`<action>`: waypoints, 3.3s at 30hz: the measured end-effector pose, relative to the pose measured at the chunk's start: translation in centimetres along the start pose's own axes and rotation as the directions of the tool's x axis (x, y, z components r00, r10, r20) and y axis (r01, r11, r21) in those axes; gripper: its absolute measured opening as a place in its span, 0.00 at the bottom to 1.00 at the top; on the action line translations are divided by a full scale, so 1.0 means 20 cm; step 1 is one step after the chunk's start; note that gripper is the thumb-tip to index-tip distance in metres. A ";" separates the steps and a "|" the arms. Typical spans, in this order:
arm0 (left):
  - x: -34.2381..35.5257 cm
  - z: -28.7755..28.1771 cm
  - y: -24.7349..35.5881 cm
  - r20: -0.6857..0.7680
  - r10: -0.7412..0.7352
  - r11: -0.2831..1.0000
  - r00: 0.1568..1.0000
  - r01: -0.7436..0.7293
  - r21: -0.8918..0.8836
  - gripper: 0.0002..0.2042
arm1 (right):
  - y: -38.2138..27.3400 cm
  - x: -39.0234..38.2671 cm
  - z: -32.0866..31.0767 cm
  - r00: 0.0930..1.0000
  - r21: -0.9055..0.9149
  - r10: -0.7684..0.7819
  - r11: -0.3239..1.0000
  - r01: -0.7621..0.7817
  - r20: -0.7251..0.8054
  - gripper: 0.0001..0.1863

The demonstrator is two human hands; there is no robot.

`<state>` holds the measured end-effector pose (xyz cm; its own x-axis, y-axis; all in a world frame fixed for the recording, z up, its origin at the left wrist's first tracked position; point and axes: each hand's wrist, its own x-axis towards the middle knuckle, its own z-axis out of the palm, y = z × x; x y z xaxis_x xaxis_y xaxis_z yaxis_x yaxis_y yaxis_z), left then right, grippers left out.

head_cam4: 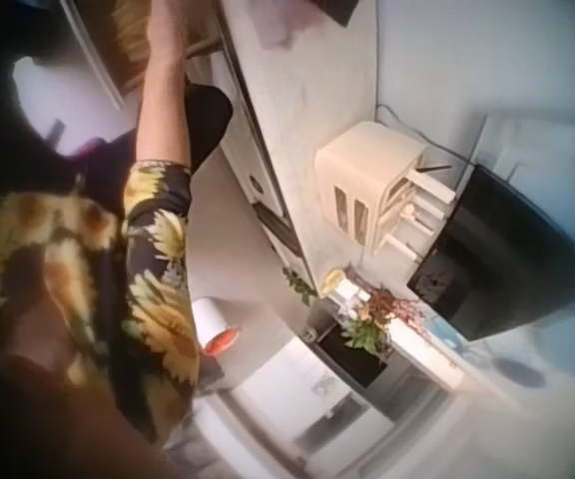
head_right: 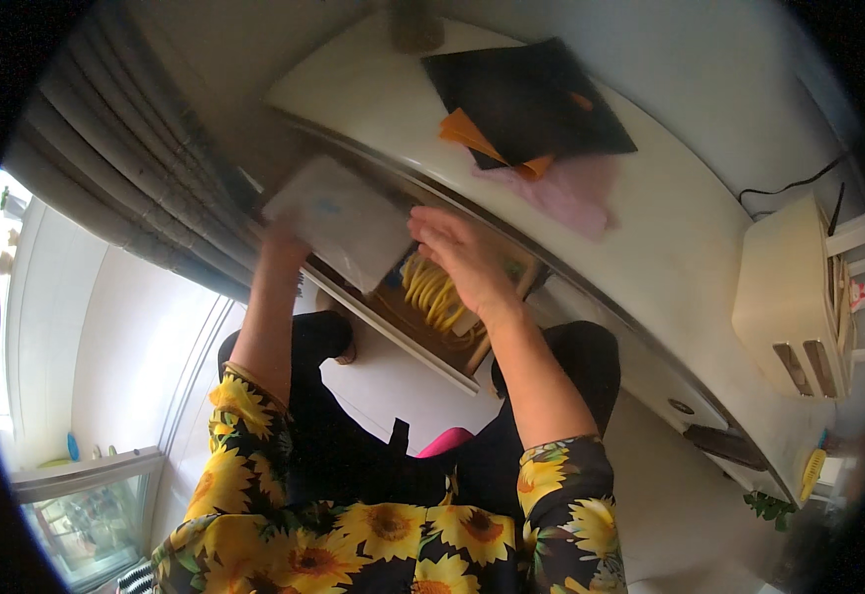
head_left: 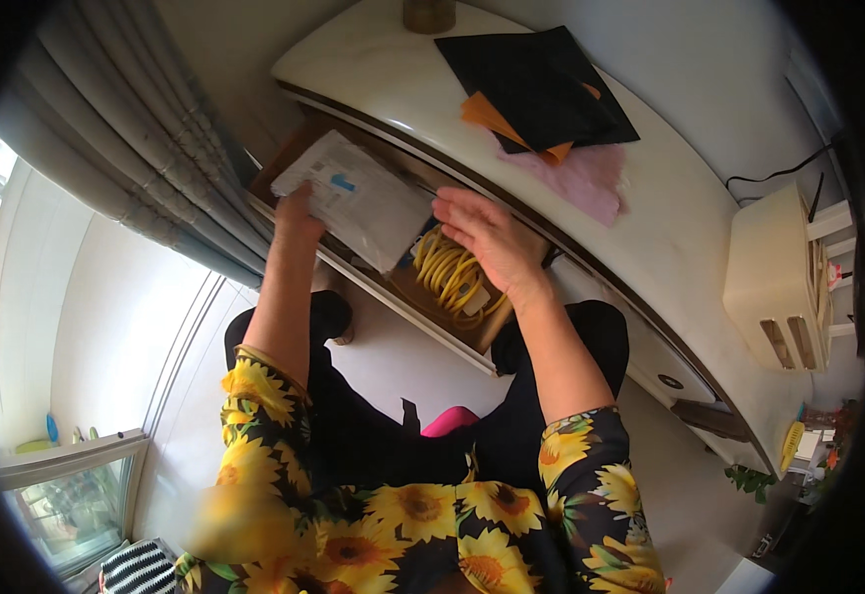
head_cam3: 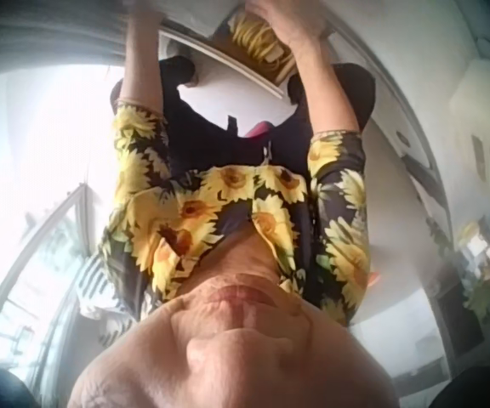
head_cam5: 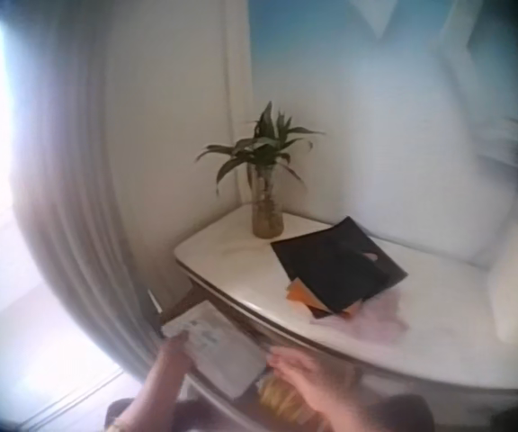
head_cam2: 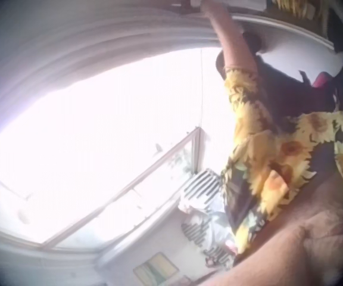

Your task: The person sits on the floor and organizes items in a low wooden drawer. They coil a yellow extension cord and place it inside, followed by a folded patterned cloth, a blue box, a plastic bag containing a black cable, a white paper document, and a black pouch. Finally, they wipe the surface of the drawer with a pink cloth.

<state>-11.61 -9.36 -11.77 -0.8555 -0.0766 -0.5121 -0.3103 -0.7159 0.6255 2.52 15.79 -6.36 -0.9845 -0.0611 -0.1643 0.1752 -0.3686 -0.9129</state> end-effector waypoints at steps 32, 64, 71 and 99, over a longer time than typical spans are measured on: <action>0.43 -0.19 -0.28 0.039 0.030 0.975 0.999 -0.038 0.219 0.22 | 0.48 0.17 0.24 0.963 -0.784 -0.071 0.566 0.254 0.261 0.21; -0.45 0.65 -0.19 0.702 -0.096 0.666 0.706 -0.478 0.572 0.13 | -0.56 0.07 -0.55 0.630 -0.825 -0.622 0.563 -0.052 -0.464 0.16; -0.45 0.71 -0.21 0.722 -0.146 0.744 0.676 -0.406 0.531 0.16 | -0.50 0.16 -0.59 0.629 -0.886 -0.685 0.463 -0.016 -0.369 0.19; -0.43 0.54 -0.16 0.713 -0.138 0.816 0.687 -0.329 0.475 0.20 | -0.55 -0.05 0.04 0.885 0.330 -0.464 0.831 0.448 -0.034 0.10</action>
<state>-7.77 1.07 -3.14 -0.8410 0.5408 -0.0185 -0.1689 -0.2299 0.9584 1.51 19.17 4.03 -0.9527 0.1488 0.2650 -0.2970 -0.6401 -0.7085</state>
